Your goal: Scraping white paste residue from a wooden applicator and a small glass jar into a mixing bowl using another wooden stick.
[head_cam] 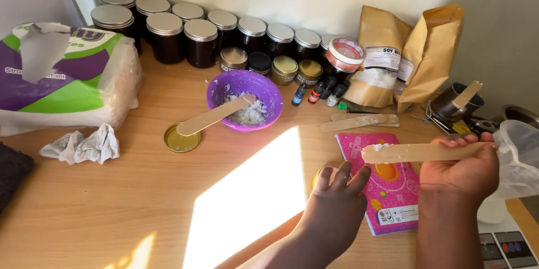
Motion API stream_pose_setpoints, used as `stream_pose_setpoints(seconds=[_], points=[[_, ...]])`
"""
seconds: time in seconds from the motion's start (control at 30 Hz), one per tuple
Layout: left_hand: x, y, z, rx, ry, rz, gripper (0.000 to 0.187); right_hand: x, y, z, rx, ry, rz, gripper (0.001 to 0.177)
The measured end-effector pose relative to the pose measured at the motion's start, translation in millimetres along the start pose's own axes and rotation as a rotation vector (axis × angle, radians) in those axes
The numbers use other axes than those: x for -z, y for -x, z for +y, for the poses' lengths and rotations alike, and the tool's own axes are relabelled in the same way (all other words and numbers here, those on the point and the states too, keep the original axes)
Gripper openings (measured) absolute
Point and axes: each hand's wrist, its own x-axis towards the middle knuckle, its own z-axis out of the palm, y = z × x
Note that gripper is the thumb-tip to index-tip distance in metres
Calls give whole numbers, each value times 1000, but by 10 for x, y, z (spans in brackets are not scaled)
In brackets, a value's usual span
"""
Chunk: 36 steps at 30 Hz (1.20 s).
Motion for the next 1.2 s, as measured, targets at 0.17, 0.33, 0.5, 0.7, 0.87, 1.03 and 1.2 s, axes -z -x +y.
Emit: stream_pose_setpoints(seconds=[0.17,0.33,0.5,0.7,0.87,1.03,1.2], points=[[-61,-195,41,33,-46,-300,25,-10,31,-15,-12,-4,-26,17],[-146,-229,74,88,-24,-312,29,-6,22,-10,-4,18,-25,16],[-200,-121,76,50,-3,-35,19,-19,43,6,-16,24,-7,15],[269,-168,-147,159,131,254,14,-68,80,-25,-28,-16,-29,19],[814,-209,-1126,472,-134,272,19,-35,70,46,-37,47,-34,16],[1266,-86,-1828,721,-84,215,19,-20,166,208,-26,65,-70,13],[1181,-102,-2165,767,-93,33,36,-68,382,260,61,148,-37,19]])
